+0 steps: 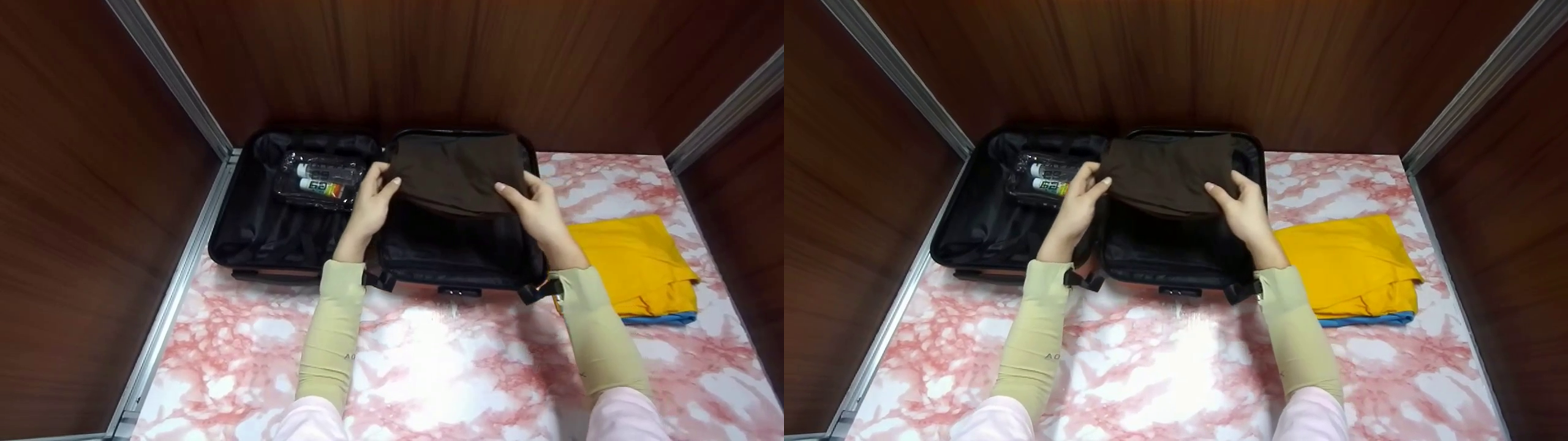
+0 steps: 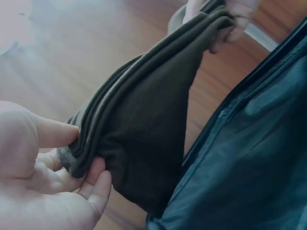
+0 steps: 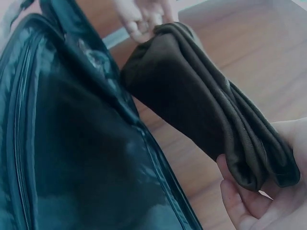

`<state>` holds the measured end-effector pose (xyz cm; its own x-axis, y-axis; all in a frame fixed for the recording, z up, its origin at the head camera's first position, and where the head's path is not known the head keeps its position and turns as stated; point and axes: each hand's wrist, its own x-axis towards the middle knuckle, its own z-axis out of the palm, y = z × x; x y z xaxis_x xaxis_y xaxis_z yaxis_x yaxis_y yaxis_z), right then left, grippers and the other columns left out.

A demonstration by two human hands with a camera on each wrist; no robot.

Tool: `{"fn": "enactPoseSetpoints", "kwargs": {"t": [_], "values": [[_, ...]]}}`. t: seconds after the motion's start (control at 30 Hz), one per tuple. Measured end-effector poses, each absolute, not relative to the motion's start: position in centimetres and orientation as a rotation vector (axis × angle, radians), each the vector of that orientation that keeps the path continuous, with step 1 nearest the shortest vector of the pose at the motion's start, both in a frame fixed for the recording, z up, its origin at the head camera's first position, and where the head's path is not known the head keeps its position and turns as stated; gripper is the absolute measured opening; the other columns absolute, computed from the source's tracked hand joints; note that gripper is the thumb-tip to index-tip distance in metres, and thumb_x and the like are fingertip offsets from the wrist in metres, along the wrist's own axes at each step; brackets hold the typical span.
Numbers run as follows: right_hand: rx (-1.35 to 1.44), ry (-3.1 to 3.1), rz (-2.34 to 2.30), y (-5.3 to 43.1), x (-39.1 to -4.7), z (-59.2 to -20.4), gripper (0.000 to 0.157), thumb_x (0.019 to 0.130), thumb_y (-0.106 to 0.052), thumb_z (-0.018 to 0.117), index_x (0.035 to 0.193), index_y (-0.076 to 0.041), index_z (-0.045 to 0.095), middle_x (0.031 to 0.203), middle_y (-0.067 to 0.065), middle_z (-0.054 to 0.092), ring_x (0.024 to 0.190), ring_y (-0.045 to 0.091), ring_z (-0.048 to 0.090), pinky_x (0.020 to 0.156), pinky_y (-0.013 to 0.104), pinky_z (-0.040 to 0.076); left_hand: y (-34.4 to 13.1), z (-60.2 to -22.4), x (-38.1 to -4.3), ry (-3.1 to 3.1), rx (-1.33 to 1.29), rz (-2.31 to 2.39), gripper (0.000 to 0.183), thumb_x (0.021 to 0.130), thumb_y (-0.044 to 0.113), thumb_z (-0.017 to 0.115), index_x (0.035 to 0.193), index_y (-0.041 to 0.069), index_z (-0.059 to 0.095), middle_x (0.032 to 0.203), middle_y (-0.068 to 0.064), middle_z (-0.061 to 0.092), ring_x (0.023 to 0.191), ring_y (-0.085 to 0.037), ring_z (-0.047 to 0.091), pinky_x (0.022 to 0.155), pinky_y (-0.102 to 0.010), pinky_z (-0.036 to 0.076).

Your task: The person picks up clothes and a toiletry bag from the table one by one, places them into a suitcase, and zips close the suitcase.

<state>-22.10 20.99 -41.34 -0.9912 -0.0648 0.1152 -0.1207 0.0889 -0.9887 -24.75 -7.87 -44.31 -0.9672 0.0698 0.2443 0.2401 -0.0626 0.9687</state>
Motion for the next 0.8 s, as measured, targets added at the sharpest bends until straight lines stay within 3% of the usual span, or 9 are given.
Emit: {"fn": "enactPoseSetpoints", "kwargs": {"t": [0.5, 0.8], "values": [[0.332, -2.302, 2.119, 15.9, -22.9, -41.6, 0.037, 0.098, -0.008, 0.067, 0.132, 0.007, 0.062, 0.113, 0.014, 0.071, 0.088, 0.016, 0.068, 0.078, 0.028, 0.055, -12.6, -43.4, -23.8, -1.965, -0.208, -2.118, 0.016, 0.100, -0.007, 0.052, 0.115, -0.006, 0.056, 0.116, -0.015, 0.062, 0.104, -0.020, 0.059, 0.091, -0.031, 0.046], [0.411, -2.366, 2.141, 13.5, -24.3, -42.8, 0.040, 0.099, -0.012, 0.068, 0.137, -0.001, 0.062, 0.122, 0.014, 0.069, 0.096, 0.020, 0.069, 0.083, 0.030, 0.055, -15.3, -42.8, -23.4, -1.897, -0.127, -2.100, 0.015, 0.100, -0.008, 0.051, 0.114, -0.006, 0.056, 0.115, -0.015, 0.061, 0.103, -0.023, 0.059, 0.091, -0.034, 0.046]]}}
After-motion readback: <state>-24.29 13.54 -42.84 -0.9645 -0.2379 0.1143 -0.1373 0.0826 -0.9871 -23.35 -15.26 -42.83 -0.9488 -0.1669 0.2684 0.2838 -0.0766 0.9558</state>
